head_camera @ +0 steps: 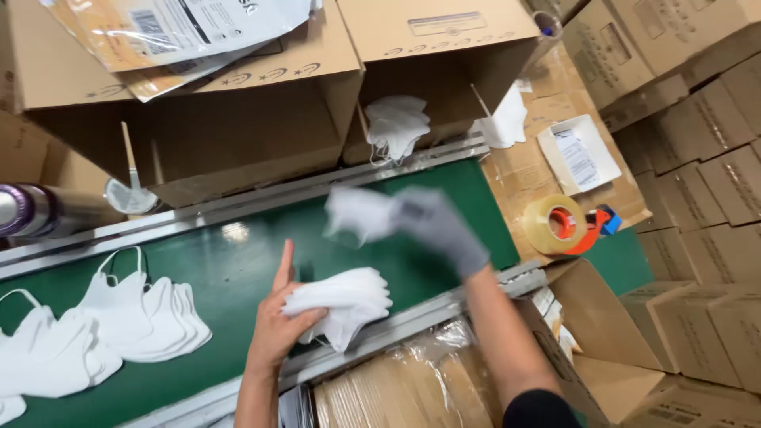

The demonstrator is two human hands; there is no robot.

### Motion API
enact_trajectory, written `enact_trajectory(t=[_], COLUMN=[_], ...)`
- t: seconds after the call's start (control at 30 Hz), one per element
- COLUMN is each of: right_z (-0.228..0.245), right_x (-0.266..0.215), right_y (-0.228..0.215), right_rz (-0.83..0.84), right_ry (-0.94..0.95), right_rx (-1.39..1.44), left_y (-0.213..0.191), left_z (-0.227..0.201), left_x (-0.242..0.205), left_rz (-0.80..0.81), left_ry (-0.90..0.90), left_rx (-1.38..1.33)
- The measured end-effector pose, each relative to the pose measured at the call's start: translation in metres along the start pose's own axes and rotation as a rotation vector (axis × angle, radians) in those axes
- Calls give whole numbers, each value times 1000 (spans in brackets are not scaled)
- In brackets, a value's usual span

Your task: The person picks up white face masks from a conveyor belt, inserts them into plastic bags, and places the bagged masks into cardboard boxes. They use a tape dispenser to seal one of the boxes.

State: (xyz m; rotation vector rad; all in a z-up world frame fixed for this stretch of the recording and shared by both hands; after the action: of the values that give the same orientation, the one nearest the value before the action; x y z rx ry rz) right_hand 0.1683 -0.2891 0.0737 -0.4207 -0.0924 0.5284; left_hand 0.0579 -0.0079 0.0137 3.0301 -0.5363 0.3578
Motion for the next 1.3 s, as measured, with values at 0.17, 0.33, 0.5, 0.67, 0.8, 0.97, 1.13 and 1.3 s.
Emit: enact_trajectory(t=[0.17,0.33,0.5,0.67,0.8,0.97,1.13,1.3], right_z=[30,53,3,-41,-64,-31,3,-10], right_x=[-53,-60,-49,-61,-93,-140,-176,-197], right_y=[80,154,183,168,171,191,195,231], right_rz=[186,172,145,230,190,104,-29,-53], right_ry=[-1,-170,6,-88,39,221,214,174], right_rx=[-79,-258,-135,115,504,543,490,423], left_y=[9,17,24,-1,-30,-24,-19,-34], left_z=[31,-3,2,-44,-12,30,7,115], left_x=[-30,-35,-58,-171,-330,-384,-313,-297], left_rz=[-7,52,-13,-380,-659,-317,-45,-149], left_ry=[-325,-384,-293,-224,-563,-681,-968,-1072], left_rx=[-160,443,658,535,623,1009,958,1002])
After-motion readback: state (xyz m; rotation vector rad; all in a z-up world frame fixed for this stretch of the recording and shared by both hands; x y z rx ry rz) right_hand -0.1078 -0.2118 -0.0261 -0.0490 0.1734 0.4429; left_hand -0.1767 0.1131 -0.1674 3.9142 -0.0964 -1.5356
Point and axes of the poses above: each hand's wrist, its own x-axis towards the middle knuckle, its own y-axis out of the palm, z = x × y, the point moved 6 cm from there along x, towards the middle knuckle, and after that the axes turned 12 degrees about z, right-handed, at the moved point
